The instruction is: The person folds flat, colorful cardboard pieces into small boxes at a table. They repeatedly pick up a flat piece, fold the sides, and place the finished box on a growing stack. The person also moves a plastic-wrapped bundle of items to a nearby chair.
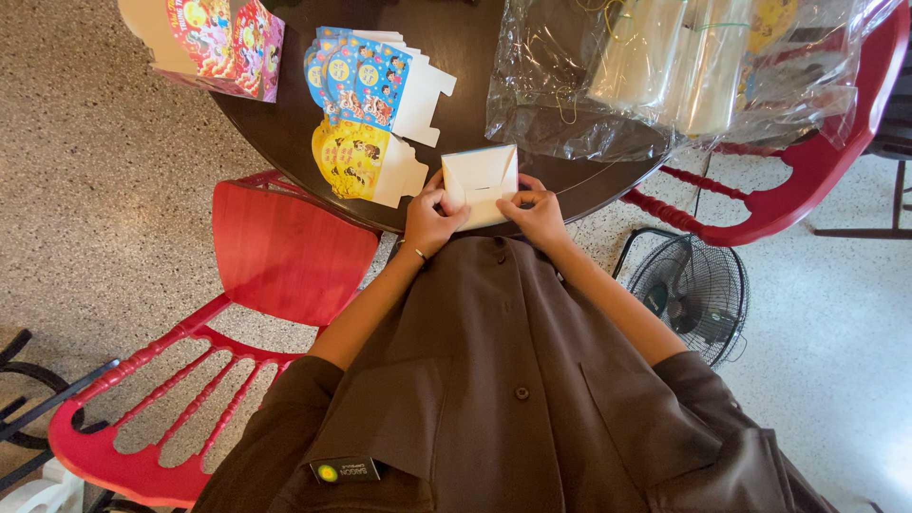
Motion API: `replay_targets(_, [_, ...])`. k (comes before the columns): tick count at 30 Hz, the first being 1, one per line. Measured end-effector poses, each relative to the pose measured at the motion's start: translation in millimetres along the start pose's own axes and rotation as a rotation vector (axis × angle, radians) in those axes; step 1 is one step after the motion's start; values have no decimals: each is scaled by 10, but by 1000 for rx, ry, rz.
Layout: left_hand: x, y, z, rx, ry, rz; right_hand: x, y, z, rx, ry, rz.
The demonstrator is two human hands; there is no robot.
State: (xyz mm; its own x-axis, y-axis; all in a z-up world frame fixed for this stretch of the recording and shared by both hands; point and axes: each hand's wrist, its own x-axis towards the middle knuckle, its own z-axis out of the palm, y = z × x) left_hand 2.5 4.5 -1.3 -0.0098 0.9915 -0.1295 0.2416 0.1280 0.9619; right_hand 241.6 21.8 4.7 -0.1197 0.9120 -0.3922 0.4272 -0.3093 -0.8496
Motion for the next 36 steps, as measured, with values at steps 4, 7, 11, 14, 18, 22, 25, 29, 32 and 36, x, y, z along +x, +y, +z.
replay_targets(4, [-15,5,1,-8,10,69,2,-108,-31,-51,-27,18])
replay_targets(7, [-11,-4,15,-51,18,12,-24,-214,-37,-66,18,53])
replay_targets(11, [8,-76,90,-215,11,-214,-25,-256,-20,-125,143,23])
replay_targets(14, [-29,-197,97,-205,-33,-142,10,-171,45,-259,174,-12])
replay_targets(18, [-48,-356,156,-128,-112,-24,103,-17,131,-23,152,-52])
replay_targets(22, [-106,-493,210,-196,-202,-90,123,80,214,-95,159,-97])
replay_targets(25, [-94,-525,250,-146,-157,-62,156,37,185,-60,152,-26])
replay_targets(29, [-121,-521,196,47,-71,-15,33,-40,66,146,40,13])
replay_targets(32, [-133,-483,222,91,-37,1,-169,-19,-55,-17,-58,66])
replay_targets(36, [-117,-408,262,5,-72,-25,-225,-46,0,-217,-91,-162])
